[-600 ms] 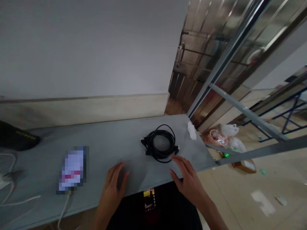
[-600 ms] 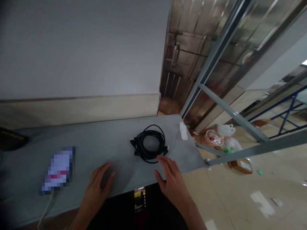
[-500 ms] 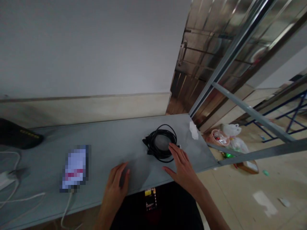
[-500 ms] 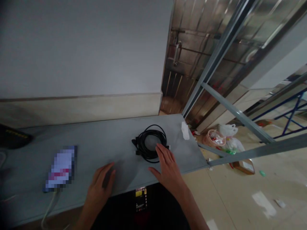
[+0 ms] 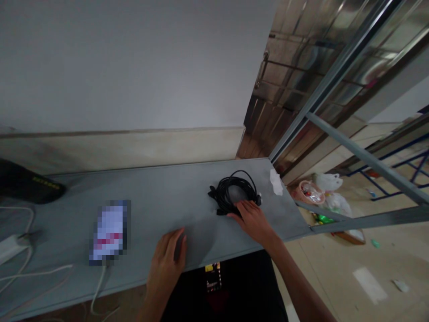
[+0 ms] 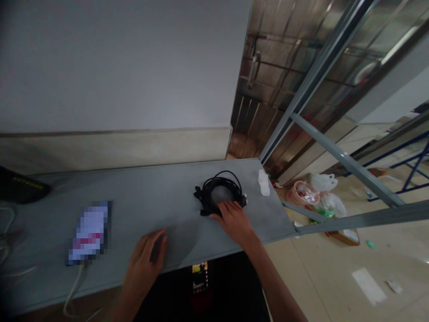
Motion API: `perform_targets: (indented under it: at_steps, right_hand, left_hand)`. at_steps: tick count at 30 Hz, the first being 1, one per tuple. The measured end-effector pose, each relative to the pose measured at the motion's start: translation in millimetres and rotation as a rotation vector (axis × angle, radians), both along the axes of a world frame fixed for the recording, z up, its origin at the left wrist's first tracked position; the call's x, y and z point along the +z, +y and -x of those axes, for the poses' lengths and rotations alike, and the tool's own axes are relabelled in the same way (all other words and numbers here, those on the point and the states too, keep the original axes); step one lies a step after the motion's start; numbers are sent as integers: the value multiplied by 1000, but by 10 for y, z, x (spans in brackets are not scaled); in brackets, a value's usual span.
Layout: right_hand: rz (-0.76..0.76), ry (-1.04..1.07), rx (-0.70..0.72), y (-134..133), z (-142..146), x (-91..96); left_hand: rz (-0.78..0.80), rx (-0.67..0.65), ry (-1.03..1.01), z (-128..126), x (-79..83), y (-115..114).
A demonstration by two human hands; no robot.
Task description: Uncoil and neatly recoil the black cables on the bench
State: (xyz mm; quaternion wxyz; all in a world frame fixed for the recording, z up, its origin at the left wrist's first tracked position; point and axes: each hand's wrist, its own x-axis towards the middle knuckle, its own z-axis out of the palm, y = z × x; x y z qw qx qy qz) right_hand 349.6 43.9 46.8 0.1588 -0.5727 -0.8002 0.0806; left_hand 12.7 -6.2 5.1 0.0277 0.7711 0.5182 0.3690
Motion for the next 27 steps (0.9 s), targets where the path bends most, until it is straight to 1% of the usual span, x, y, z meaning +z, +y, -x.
perform_targets:
  at_steps: [6,9,12,16,18,20,23,27]
  right_hand:
    - [4,-27,-14,47,-73,56]
    - [17,20,-67,100,-93,151]
    - [37,178,-155,165,-134,344]
    - [84,451,-218,266,-201,710]
    - [83,531,-240,312,-223,863]
    - [86,569,-257,350,-232,953]
    - [105,635,-282,396,-218,974]
    - [134,794,-239,439,-151,961]
  left_hand:
    - [-12,-4,27,8,-7,-3]
    - [-6,-3,25,4,10,-2]
    - [-6,3,20,-3,16,-1]
    - [-36,-5,38,4,-4,-1]
    - [-45,-12,45,9,-12,-2]
    - [-44,-17,40,9,-12,-4]
    - [-47,-14,29,4,-5,-9]
    - [-36,-25,25,4,-6,-16]
